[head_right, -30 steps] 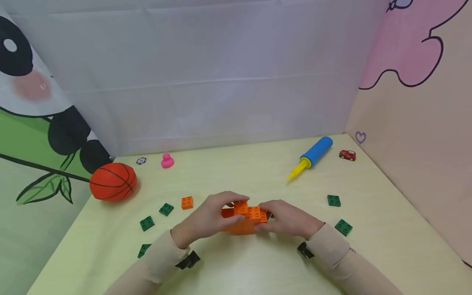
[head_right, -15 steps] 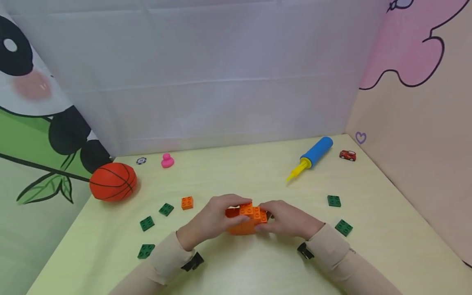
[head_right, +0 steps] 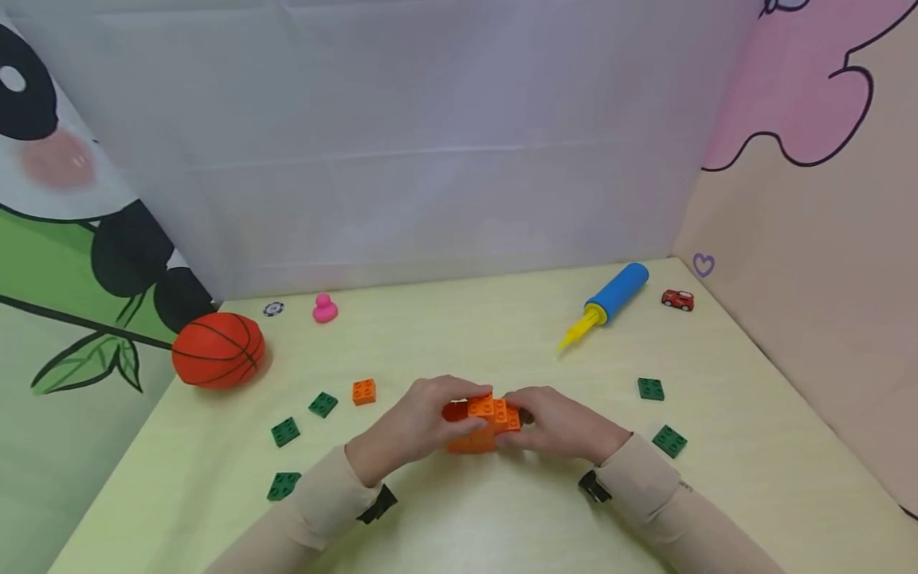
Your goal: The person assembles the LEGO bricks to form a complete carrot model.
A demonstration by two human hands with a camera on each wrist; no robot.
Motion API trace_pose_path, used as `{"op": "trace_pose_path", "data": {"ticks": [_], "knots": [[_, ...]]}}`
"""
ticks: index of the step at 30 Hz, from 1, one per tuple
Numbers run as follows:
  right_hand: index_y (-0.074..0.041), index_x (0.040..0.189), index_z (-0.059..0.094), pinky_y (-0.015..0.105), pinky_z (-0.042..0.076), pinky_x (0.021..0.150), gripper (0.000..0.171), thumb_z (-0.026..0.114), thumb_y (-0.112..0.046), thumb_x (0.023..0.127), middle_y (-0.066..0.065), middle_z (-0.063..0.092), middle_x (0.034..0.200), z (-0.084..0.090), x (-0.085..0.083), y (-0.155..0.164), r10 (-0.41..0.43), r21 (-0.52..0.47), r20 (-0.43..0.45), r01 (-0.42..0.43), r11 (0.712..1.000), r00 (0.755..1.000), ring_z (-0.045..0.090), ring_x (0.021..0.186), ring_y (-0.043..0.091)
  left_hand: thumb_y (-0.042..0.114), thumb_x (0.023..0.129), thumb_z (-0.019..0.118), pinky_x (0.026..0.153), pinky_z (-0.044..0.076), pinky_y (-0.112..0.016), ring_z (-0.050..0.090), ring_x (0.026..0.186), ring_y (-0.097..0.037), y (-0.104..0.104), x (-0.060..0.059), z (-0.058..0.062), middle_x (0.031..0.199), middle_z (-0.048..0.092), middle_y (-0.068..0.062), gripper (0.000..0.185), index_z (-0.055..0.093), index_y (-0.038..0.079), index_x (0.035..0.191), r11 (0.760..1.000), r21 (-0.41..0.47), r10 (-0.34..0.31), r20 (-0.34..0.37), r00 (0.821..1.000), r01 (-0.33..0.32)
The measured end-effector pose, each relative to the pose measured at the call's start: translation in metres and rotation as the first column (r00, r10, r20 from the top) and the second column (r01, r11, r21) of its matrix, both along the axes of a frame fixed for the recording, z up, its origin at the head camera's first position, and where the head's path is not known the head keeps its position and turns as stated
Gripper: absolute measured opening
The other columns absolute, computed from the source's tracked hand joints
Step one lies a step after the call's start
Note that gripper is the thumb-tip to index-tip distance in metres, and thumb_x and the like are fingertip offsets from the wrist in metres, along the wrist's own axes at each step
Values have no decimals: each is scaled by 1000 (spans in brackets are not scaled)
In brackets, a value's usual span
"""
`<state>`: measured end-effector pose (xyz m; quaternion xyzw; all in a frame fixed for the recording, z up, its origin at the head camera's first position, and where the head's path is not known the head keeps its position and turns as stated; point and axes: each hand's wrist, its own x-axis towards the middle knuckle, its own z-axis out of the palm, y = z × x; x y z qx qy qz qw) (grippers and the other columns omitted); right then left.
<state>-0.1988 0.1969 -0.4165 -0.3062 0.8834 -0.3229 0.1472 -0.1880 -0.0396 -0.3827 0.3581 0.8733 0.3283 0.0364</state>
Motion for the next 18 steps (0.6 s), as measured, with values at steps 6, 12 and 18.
{"op": "trace_pose_path", "data": {"ticks": [6, 12, 18], "knots": [[-20, 113, 65, 32, 53, 83, 34, 71, -46, 91, -15, 63, 96, -2, 1, -1, -17, 13, 10, 16, 1000, 1000, 58, 89, 11, 36, 93, 70, 94, 51, -24, 61, 111, -13, -12, -2, -1, 130, 65, 3, 53, 58, 17, 141, 1000, -23, -9, 38, 999, 10], [-17, 119, 65, 35, 53, 88, 41, 71, -47, 91, -15, 64, 105, -2, 2, -3, -22, 20, 15, 21, 1000, 1000, 58, 95, 9, 45, 94, 67, 107, 44, -45, 54, 128, -22, -63, -15, 5, 136, 61, 1, 55, 58, 18, 141, 975, -137, 185, 67, 980, -175], [-16, 121, 65, 37, 52, 89, 45, 71, -48, 90, -12, 65, 108, -1, 1, -3, -42, 26, 34, 41, 999, 999, 58, 96, 9, 24, 92, 73, 108, 42, -48, 56, 125, -31, -106, -35, -3, 132, 63, -13, 47, 62, 3, 133, 854, -361, 402, -1, 916, -375]]}}
